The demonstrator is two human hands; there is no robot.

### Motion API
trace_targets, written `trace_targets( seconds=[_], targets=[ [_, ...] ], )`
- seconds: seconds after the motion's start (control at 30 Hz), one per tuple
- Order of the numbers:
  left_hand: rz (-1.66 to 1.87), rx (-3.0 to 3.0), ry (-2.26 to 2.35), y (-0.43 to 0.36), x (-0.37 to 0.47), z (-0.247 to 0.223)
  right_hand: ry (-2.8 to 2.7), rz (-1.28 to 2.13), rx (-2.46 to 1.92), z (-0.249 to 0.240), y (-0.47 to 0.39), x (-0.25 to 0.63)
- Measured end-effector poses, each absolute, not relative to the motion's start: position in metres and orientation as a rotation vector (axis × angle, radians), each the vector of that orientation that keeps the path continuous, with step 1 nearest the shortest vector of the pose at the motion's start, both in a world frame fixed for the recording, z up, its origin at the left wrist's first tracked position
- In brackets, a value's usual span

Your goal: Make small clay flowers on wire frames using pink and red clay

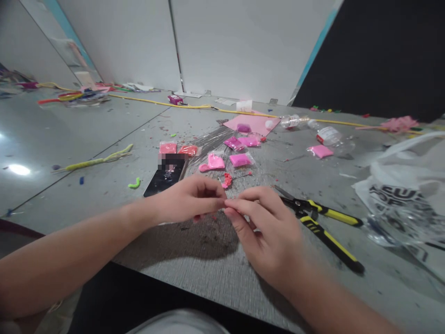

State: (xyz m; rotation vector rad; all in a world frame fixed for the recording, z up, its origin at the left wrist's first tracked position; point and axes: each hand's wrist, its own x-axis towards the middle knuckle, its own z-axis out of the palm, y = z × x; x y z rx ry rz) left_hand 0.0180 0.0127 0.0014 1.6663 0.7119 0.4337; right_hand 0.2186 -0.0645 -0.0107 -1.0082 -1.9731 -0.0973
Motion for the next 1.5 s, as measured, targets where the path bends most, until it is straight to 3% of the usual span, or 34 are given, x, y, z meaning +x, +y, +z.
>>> trace_targets(
  seconds=[0.4,0.87,1.17,1.5],
  targets=[
    [0.425,1.308,0.53,-0.002,0.02,0.004,-2.053,-0.084,-0.86,-0.009,-0.066,0.219],
    [0.438,1.419,0.617,-0.001,0.02,0.004,-2.085,-0.026,-0.888,-0.011,-0.064,0.223],
    [0.502,1.672,0.654,-0.005,0.016,0.006,-1.917,0.385,-1.012,-0.017,-0.066,0.225],
    [0.956,2.436,0.421,-0.005,0.011,0.005,-1.535,0.976,-1.069,-0.01,-0.061,0.222]
  ],
)
